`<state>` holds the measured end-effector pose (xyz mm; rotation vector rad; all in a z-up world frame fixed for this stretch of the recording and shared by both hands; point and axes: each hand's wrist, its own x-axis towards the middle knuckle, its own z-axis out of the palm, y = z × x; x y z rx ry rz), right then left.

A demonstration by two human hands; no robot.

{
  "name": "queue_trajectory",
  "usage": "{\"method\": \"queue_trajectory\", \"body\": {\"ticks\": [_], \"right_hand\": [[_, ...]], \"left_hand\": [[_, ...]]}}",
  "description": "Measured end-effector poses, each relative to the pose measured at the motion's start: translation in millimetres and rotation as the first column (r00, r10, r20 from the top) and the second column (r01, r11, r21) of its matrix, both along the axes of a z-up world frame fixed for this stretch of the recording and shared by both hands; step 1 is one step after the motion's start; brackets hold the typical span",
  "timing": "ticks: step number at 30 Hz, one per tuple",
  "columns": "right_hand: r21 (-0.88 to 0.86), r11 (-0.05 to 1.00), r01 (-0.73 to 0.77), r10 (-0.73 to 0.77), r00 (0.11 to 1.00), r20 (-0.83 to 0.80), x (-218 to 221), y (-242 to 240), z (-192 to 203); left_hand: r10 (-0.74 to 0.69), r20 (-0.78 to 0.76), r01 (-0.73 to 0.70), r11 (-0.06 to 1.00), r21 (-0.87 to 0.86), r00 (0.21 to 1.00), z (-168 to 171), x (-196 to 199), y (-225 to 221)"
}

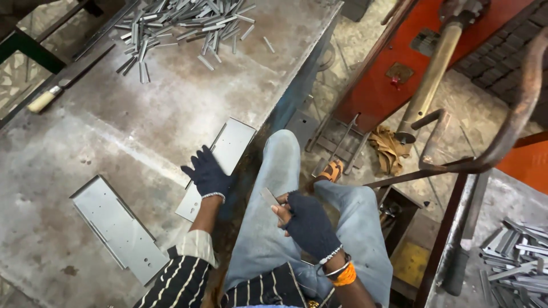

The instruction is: The recorder is assembling small metal brackets onto a larger metal enclosure using a spot welder.

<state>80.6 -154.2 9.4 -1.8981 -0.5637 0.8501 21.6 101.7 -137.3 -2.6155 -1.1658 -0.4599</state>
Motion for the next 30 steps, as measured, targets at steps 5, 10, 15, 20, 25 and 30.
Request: {"method": "queue_trajectory", "body": {"ticks": [5,10,15,20,25,30], "right_hand": [[0.016,1.000,0.019,-0.019,0.999,0.042,4.1,-6.0,12.9],[0.154,0.973,0.171,-0.173,0.985,-0.002,13.5,-9.5,-3.7],[0.425,0.827,0.368,-0.298,0.928,-0.223,26.5,-19.2,-4.8],[0.410,0.765,0.497,-0.455,0.867,-0.202,40.6,-60.9,1.7],[0.368,0.657,0.658,-0.564,0.753,-0.340,32.9,-145.6,-14.2],[0.453,0.402,0.796,-0.785,0.554,-0.278,26.8,-265.2,-107.6]], "left_hand": [[0.017,0.006,-0.011,0.862,-0.506,1.000,4.4,12.4,17.1],[0.034,0.111,0.044,0.776,-0.629,0.993,60.8,31.0,15.8],[0.134,0.676,0.669,0.102,-0.737,0.725,144.6,41.3,-24.8],[0.156,0.653,0.667,-0.277,-0.691,0.741,131.1,62.7,-86.5],[0.091,0.593,0.552,-0.496,-0.670,0.800,107.9,83.5,-167.3],[0.031,0.362,0.275,-0.710,-0.648,0.932,87.5,100.5,-250.7]]}}
